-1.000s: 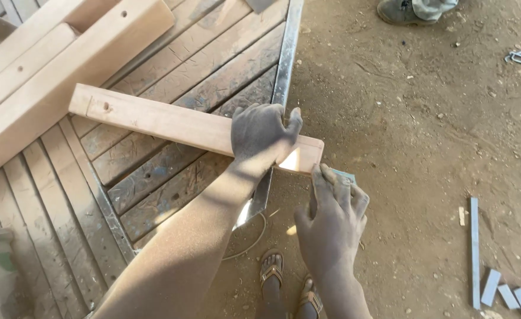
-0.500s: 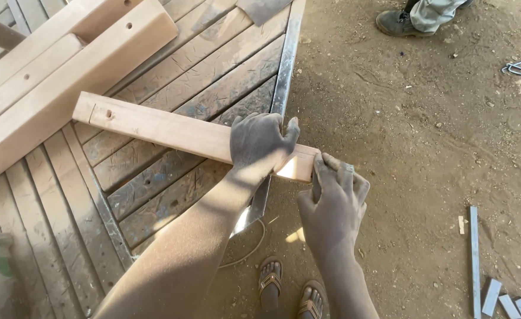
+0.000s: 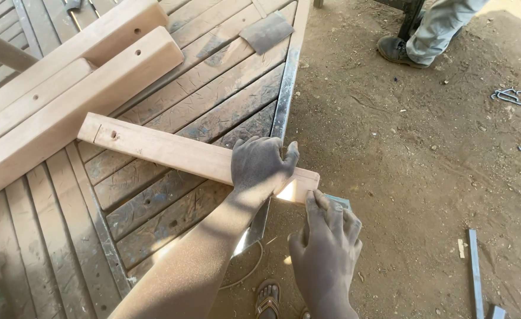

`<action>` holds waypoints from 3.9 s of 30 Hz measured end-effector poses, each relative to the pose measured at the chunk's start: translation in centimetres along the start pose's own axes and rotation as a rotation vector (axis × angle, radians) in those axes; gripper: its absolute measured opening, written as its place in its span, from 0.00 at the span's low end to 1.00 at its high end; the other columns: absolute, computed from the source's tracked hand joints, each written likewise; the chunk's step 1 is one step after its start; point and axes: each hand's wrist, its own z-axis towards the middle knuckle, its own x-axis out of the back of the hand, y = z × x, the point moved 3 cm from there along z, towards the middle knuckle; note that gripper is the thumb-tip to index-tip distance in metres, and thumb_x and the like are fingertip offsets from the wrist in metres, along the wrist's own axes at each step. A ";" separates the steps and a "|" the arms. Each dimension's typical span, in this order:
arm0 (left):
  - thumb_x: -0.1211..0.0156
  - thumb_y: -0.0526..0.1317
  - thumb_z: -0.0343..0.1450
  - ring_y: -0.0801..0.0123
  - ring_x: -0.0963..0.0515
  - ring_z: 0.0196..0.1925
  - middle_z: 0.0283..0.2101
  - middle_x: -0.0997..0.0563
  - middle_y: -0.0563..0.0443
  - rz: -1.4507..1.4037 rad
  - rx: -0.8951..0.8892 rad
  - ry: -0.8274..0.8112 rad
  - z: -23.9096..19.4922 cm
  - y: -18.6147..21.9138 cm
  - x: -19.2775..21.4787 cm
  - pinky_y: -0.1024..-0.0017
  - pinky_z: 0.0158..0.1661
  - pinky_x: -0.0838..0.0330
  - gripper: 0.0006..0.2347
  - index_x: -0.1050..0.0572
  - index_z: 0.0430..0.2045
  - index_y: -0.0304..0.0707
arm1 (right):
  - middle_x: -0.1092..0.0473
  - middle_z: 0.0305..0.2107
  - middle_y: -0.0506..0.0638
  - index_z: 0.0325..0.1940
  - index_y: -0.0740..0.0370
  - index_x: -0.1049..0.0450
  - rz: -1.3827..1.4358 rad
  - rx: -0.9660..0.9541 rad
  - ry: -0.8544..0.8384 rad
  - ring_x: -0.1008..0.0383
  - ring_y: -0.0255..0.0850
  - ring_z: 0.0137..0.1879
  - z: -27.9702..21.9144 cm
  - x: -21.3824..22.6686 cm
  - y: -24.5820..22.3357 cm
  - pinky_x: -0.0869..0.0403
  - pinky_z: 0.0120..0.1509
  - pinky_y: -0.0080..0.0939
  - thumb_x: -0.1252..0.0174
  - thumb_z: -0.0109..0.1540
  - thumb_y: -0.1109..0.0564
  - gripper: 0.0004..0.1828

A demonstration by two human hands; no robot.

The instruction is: Sanding a wooden block manually with sandpaper on a workbench

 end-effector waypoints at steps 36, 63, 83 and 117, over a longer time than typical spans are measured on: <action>0.53 0.56 0.72 0.50 0.17 0.38 0.25 0.18 0.45 -0.051 -0.032 -0.046 -0.3 0.5 1.2 0.53 0.45 0.32 0.20 0.22 0.16 0.45 | 0.38 0.56 0.48 0.72 0.46 0.37 0.229 -0.054 0.143 0.47 0.48 0.60 2.1 0.1 -0.7 0.32 0.60 0.61 0.49 0.58 0.57 0.35; 0.50 0.57 0.72 0.49 0.18 0.39 0.22 0.22 0.45 -0.115 -0.058 -0.138 -0.6 -1.7 0.6 0.57 0.44 0.32 0.19 0.27 0.13 0.47 | 0.39 0.61 0.77 0.68 0.68 0.34 1.099 -0.089 0.037 0.47 0.79 0.70 0.3 0.4 0.6 0.42 0.67 0.78 0.49 0.53 0.58 0.37; 0.50 0.59 0.70 0.48 0.20 0.36 0.21 0.24 0.45 -0.064 -0.030 -0.095 0.8 -0.5 -0.6 0.59 0.41 0.33 0.20 0.28 0.13 0.50 | 0.33 0.58 0.57 0.67 0.63 0.31 0.981 0.025 0.067 0.34 0.51 0.62 3.9 0.5 2.3 0.35 0.68 0.50 0.46 0.52 0.61 0.37; 0.56 0.53 0.75 0.61 0.18 0.35 0.26 0.16 0.52 -0.229 -0.006 -0.144 -0.4 0.9 3.4 0.58 0.47 0.32 0.20 0.23 0.18 0.44 | 0.34 0.61 0.57 0.67 0.63 0.32 0.521 0.172 0.033 0.35 0.48 0.70 1.5 6.8 -0.6 0.35 0.73 0.54 0.49 0.56 0.62 0.32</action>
